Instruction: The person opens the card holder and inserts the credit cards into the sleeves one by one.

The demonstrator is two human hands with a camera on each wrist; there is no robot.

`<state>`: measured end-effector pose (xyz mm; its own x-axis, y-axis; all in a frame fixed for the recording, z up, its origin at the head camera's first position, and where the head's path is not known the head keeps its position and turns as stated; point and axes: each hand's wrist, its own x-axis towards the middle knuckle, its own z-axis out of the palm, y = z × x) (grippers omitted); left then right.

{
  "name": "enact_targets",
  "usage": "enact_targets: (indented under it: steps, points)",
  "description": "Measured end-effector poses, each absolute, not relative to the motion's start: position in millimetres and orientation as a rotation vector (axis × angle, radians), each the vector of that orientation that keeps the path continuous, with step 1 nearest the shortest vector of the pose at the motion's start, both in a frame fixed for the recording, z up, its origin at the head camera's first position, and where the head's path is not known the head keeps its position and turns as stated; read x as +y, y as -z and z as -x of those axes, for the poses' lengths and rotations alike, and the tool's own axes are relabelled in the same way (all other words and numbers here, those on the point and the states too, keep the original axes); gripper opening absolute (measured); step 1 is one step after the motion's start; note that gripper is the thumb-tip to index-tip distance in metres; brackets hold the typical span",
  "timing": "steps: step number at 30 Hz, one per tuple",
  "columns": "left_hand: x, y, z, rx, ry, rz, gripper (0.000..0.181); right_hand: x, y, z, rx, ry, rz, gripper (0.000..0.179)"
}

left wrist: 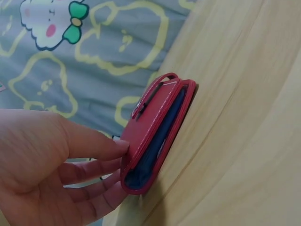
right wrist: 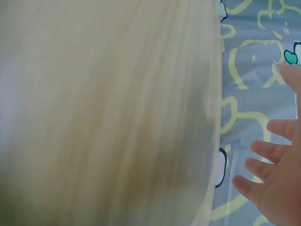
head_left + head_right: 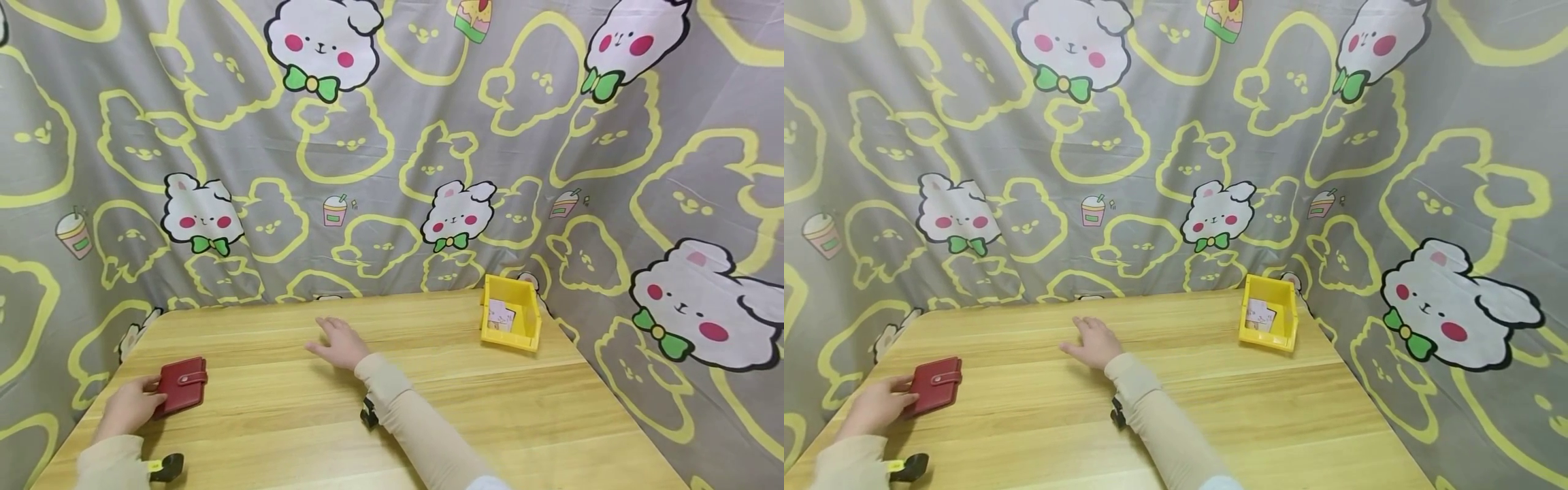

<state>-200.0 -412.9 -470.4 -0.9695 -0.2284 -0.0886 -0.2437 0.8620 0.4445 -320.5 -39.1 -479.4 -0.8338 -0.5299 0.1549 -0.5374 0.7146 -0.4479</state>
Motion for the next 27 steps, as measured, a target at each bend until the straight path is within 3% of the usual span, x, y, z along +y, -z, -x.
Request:
enact_targets:
  steps: [27]
  points:
    - [-334.8, 468.6, 229.9, 3.043, -0.877, 0.105, 0.049, -73.4, 499.3, 305.7, -2.797, -1.581, -0.657, 0.041]
